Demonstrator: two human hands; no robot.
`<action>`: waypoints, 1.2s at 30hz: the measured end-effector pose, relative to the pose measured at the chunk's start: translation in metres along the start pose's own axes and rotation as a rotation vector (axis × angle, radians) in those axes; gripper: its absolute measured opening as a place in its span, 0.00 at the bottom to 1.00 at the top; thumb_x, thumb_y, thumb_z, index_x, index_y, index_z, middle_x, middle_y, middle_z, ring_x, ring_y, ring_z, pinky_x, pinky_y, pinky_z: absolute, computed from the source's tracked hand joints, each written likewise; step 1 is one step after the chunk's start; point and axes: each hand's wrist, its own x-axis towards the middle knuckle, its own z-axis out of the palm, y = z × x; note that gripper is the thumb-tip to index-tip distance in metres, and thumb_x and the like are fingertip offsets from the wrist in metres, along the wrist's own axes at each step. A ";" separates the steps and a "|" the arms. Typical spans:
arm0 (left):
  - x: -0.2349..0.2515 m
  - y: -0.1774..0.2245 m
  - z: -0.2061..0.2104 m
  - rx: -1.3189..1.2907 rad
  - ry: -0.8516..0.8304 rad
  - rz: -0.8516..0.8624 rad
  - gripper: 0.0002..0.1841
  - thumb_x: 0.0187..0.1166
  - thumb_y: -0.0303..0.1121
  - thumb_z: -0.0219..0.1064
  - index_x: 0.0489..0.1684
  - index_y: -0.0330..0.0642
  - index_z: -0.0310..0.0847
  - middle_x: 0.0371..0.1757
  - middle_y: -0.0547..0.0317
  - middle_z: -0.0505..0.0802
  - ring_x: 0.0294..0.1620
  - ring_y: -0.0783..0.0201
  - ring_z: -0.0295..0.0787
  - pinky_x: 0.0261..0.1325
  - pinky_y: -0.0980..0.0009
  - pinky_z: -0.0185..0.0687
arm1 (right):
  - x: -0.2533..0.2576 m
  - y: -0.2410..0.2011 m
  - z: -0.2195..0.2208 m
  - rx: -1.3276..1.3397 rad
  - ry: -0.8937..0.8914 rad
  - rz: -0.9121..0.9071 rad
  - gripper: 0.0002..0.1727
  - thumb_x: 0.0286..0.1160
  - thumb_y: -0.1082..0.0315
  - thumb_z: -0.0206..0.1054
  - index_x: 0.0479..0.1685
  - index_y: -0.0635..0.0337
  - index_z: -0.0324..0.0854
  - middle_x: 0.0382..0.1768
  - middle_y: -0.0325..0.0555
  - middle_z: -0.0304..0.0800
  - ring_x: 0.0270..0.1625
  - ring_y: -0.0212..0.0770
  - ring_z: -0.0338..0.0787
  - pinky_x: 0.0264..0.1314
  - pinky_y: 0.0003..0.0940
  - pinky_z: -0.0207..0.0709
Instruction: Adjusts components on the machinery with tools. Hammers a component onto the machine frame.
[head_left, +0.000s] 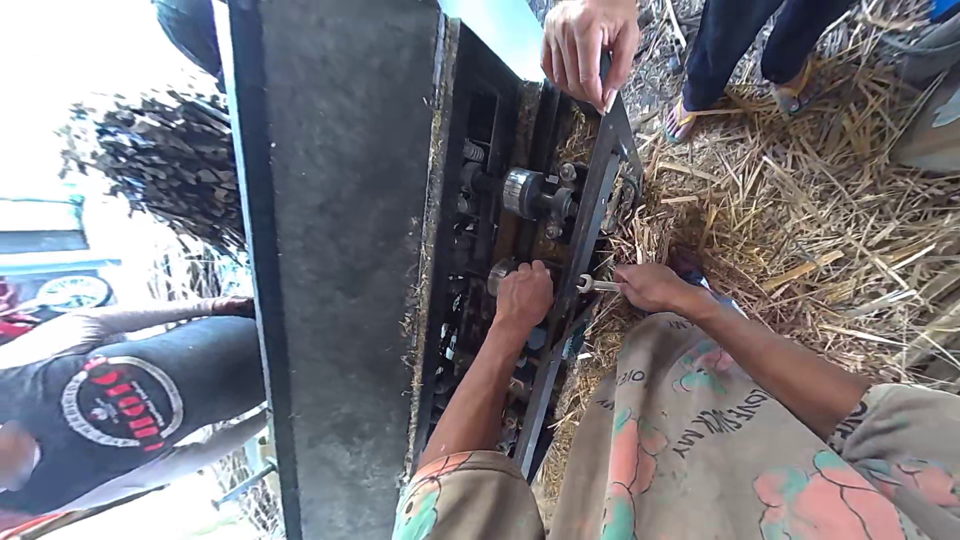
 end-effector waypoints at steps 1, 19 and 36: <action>0.000 0.002 -0.001 -0.025 -0.013 -0.028 0.20 0.92 0.42 0.49 0.52 0.34 0.82 0.48 0.36 0.91 0.47 0.37 0.93 0.44 0.41 0.87 | 0.001 0.000 0.001 0.031 0.015 0.005 0.14 0.90 0.56 0.58 0.59 0.51 0.84 0.43 0.52 0.94 0.50 0.57 0.94 0.53 0.65 0.84; -0.015 -0.003 0.000 -0.201 0.041 -0.093 0.17 0.93 0.41 0.52 0.55 0.38 0.81 0.52 0.39 0.91 0.49 0.38 0.93 0.45 0.40 0.87 | 0.053 -0.060 0.020 0.461 0.266 -0.209 0.15 0.72 0.61 0.75 0.54 0.57 0.88 0.33 0.50 0.89 0.36 0.49 0.87 0.44 0.55 0.82; -0.009 -0.003 0.000 -0.065 0.053 -0.039 0.18 0.85 0.39 0.62 0.63 0.33 0.81 0.61 0.37 0.88 0.47 0.39 0.93 0.43 0.42 0.89 | 0.081 -0.082 0.035 0.331 0.310 -0.139 0.09 0.73 0.59 0.72 0.44 0.53 0.89 0.38 0.52 0.94 0.47 0.56 0.93 0.50 0.65 0.82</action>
